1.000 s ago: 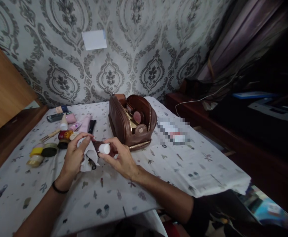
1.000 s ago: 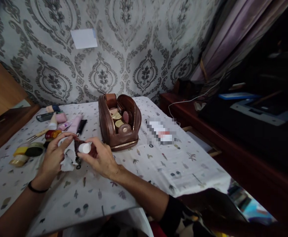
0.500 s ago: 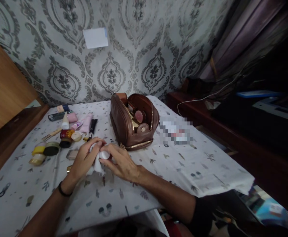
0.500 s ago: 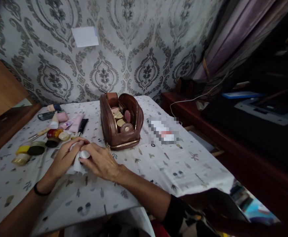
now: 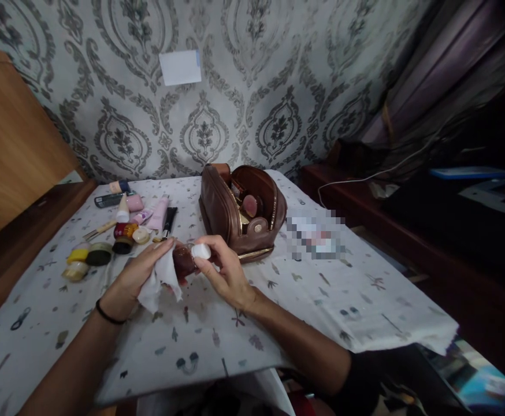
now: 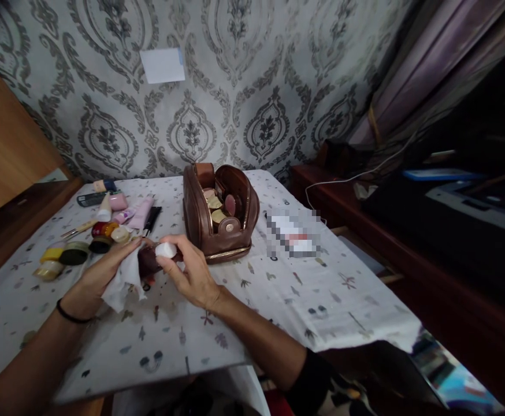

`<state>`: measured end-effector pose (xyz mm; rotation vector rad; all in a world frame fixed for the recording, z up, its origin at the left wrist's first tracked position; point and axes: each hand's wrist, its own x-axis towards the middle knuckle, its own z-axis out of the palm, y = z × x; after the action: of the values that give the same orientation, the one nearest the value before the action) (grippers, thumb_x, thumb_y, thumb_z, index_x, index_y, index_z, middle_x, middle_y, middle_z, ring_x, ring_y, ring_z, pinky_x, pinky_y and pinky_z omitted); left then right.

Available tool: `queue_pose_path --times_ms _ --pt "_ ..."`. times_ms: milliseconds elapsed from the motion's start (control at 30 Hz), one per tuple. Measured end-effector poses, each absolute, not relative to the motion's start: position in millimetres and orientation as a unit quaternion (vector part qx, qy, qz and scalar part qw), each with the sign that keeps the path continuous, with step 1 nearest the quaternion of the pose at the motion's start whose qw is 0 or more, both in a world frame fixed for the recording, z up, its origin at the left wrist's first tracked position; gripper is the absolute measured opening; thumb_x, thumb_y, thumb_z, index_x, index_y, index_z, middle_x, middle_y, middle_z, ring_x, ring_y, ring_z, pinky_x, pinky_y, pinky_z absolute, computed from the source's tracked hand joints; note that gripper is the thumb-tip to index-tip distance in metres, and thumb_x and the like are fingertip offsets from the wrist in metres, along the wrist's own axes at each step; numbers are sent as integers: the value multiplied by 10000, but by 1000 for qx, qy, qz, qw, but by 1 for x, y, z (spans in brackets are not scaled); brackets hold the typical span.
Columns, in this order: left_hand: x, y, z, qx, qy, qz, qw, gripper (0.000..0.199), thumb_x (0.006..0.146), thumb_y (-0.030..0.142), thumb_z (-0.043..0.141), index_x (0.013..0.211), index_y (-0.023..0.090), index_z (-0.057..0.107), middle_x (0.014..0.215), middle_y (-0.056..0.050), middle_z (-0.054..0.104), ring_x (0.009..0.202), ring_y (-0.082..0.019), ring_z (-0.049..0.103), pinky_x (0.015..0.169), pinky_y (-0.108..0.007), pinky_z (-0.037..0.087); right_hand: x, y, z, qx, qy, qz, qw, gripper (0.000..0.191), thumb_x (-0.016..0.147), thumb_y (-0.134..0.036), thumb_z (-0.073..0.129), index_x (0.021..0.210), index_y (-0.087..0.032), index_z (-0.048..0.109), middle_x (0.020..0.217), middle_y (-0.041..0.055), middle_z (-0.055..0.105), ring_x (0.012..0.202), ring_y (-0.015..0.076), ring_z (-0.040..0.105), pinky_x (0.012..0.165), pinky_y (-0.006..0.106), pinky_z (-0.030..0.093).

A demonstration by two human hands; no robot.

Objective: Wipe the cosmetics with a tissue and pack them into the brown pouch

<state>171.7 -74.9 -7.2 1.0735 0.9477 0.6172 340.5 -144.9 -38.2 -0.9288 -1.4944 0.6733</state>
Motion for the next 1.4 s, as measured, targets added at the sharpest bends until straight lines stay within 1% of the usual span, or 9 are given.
queue_pose_path --times_ms 167,400,633,833,1000,1100,1167,1267,1400 --pt "177 -76 -15 522 412 427 613 402 660 517 789 854 191 658 718 6 688 560 -145 614 506 -239 487 342 -140 -40 -430 -601 301 603 334 934 -421 570 1191 -213 519 982 33 596 817 150 577 711 276 506" --pt "179 -82 -25 617 384 442 525 287 821 485 670 916 217 634 775 20 661 647 -144 583 571 -224 437 335 -135 -42 -450 -492 388 636 499 805 -451 709 1184 -211 489 907 3 594 731 142 583 606 259 519" --pt "178 -89 -23 705 384 467 370 273 850 454 622 978 213 617 980 -28 664 900 -203 597 786 -284 469 328 -127 -49 -381 -382 498 679 468 612 -387 865 922 -207 564 941 15 686 926 180 659 909 333 538" --pt "178 -92 -19 708 405 437 379 271 935 472 481 964 236 613 866 -5 641 717 -178 555 638 -272 442 326 -130 -46 -342 -343 539 689 418 666 -408 843 977 -204 652 1023 37 720 975 190 660 973 344 498" --pt "182 -97 -24 728 400 417 368 325 960 474 444 1145 239 572 1045 -35 642 901 -209 593 811 -310 473 327 -130 -47 -310 -305 621 652 462 694 -467 828 1061 -221 689 1048 48 717 920 183 651 799 296 540" --pt "185 -102 -28 752 366 430 340 380 980 445 413 1277 224 502 1268 -82 575 1153 -236 536 1013 -358 408 325 -130 -51 -299 -273 672 620 468 694 -493 827 1052 -220 698 987 42 717 827 166 639 692 259 527" --pt "186 -103 -30 760 352 438 327 400 988 431 393 1307 206 477 1325 -105 543 1225 -243 501 1064 -373 372 322 -131 -54 -291 -269 692 603 472 685 -500 833 1037 -215 701 948 30 711 784 152 626 678 249 517" --pt "186 -101 -29 747 360 452 329 388 994 436 369 1263 195 510 1245 -104 595 1150 -234 553 1011 -358 413 318 -133 -58 -292 -316 706 563 477 700 -541 812 1012 -197 705 872 13 689 727 133 601 665 238 495" --pt "179 -94 -21 714 393 428 390 342 959 478 434 1060 210 619 941 -36 653 764 -173 597 678 -273 466 322 -134 -60 -306 -500 634 505 514 762 -603 733 1050 -180 691 907 21 673 804 148 604 729 256 492"
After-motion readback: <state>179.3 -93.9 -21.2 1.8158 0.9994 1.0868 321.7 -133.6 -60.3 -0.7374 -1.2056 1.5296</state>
